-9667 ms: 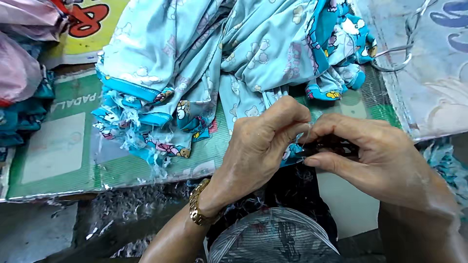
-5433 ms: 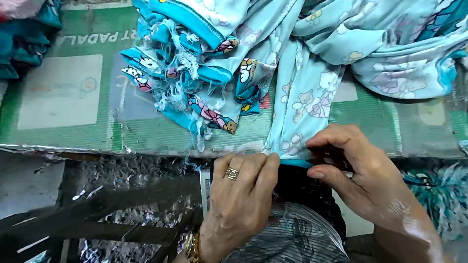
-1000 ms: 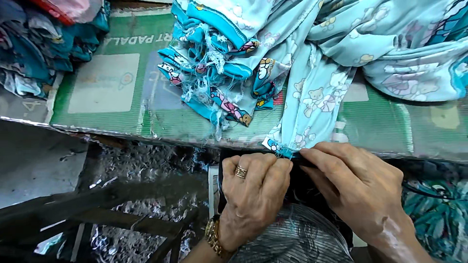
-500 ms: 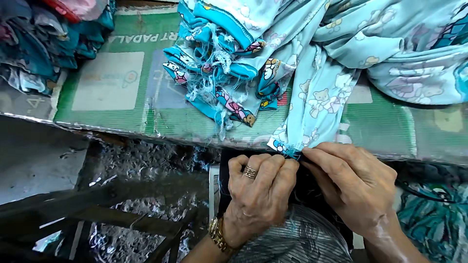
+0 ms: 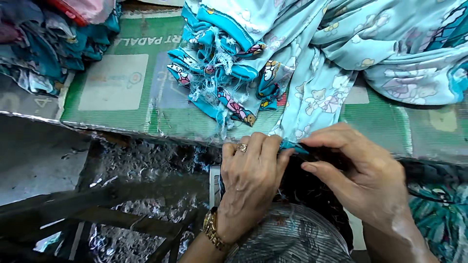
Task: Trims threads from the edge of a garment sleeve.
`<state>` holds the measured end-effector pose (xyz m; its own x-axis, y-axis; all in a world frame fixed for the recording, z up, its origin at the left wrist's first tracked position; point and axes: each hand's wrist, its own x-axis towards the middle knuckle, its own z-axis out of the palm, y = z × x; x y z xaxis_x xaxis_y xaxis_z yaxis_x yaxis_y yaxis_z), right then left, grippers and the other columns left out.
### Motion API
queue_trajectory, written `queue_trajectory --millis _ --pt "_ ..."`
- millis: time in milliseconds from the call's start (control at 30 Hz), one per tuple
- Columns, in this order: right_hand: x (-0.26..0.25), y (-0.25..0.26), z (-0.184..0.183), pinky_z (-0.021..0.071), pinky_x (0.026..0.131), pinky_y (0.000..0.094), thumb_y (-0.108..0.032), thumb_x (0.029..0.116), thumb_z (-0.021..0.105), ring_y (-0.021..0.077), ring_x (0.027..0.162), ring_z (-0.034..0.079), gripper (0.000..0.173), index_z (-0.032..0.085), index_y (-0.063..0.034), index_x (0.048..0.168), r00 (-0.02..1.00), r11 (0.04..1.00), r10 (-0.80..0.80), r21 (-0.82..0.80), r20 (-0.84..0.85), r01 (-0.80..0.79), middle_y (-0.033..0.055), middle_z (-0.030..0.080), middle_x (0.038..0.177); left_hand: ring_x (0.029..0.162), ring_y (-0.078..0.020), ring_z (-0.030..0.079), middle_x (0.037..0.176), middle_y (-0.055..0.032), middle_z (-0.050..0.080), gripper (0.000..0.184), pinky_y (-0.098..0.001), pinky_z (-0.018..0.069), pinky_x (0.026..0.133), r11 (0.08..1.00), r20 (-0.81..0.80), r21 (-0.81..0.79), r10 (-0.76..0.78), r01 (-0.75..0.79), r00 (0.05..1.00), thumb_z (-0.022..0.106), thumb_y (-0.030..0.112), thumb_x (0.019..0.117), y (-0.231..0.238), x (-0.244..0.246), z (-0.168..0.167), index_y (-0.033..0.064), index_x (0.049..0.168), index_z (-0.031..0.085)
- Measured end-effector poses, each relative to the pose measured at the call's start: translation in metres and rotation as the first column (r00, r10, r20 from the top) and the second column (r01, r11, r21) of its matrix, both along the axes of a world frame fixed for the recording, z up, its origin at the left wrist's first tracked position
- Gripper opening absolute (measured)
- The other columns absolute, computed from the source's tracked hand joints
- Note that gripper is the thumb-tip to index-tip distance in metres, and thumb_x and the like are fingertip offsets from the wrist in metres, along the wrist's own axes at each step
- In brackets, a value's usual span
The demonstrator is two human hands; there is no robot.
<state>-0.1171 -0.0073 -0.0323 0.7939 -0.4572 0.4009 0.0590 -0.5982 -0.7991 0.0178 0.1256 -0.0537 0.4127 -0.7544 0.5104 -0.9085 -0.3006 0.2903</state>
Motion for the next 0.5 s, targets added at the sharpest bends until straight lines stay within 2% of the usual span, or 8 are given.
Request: queue_trajectory --millis 67,133,333,433,500 --pt "0.006 -0.002 -0.003 0.0558 0.075 0.0126 -0.026 0.0986 0.068 -0.0029 0.09 0.064 0.023 0.071 -0.0101 0.114 0.998 0.999 0.007 -0.037 -0.061 -0.009 -0.0051 0.067 0.106 0.079 -0.0196 0.062 0.084 -0.0041 0.068 0.018 -0.0404 0.0412 0.075 1.0 -0.012 0.003 -0.016 0.016 1.0 0.059 0.022 0.102 0.002 0.002 0.001 0.0111 0.095 0.072" --pt "0.008 -0.004 -0.004 0.0556 0.074 0.012 -0.027 0.0983 0.068 -0.0039 0.088 0.063 0.023 0.071 -0.0108 0.114 0.996 0.999 0.006 -0.044 -0.093 -0.01 -0.0059 0.066 0.105 0.079 -0.0182 0.063 0.083 -0.0032 0.069 0.017 -0.04 0.041 0.077 0.999 -0.022 -0.011 -0.031 0.031 0.999 0.059 0.018 0.1024 0.006 0.005 0.0 0.0112 0.095 0.072" --pt "0.006 -0.007 -0.004 0.053 0.068 0.0093 -0.029 0.0972 0.069 -0.006 0.082 0.061 0.023 0.071 -0.0128 0.114 0.993 0.999 0.02 -0.045 -0.12 -0.026 -0.0076 0.065 0.101 0.082 -0.0191 0.063 0.086 -0.0052 0.068 0.019 -0.039 0.0414 0.075 1.0 -0.024 0.002 -0.017 0.017 1.0 0.054 0.018 0.1055 0.016 0.01 -0.002 0.0084 0.096 0.068" --pt "0.006 -0.006 -0.006 0.0515 0.068 0.0104 -0.029 0.0966 0.07 -0.0047 0.083 0.061 0.022 0.073 -0.013 0.112 0.991 0.991 0.005 -0.132 -0.135 -0.023 -0.0052 0.066 0.101 0.081 -0.0163 0.062 0.086 -0.0039 0.066 0.022 -0.0362 0.0424 0.074 0.999 -0.117 -0.024 -0.043 0.041 0.992 0.051 0.021 0.1074 0.02 0.012 -0.002 0.0089 0.097 0.066" --pt "0.008 -0.002 -0.007 0.051 0.069 0.0142 -0.028 0.0966 0.069 -0.0006 0.086 0.063 0.021 0.074 -0.0127 0.11 0.99 0.974 -0.026 -0.226 -0.139 -0.006 -0.0019 0.068 0.101 0.081 -0.0134 0.061 0.086 -0.0025 0.066 0.024 -0.0332 0.0431 0.074 0.998 -0.198 -0.039 -0.065 0.059 0.978 0.05 0.024 0.1079 0.022 0.011 -0.002 0.0097 0.098 0.066"
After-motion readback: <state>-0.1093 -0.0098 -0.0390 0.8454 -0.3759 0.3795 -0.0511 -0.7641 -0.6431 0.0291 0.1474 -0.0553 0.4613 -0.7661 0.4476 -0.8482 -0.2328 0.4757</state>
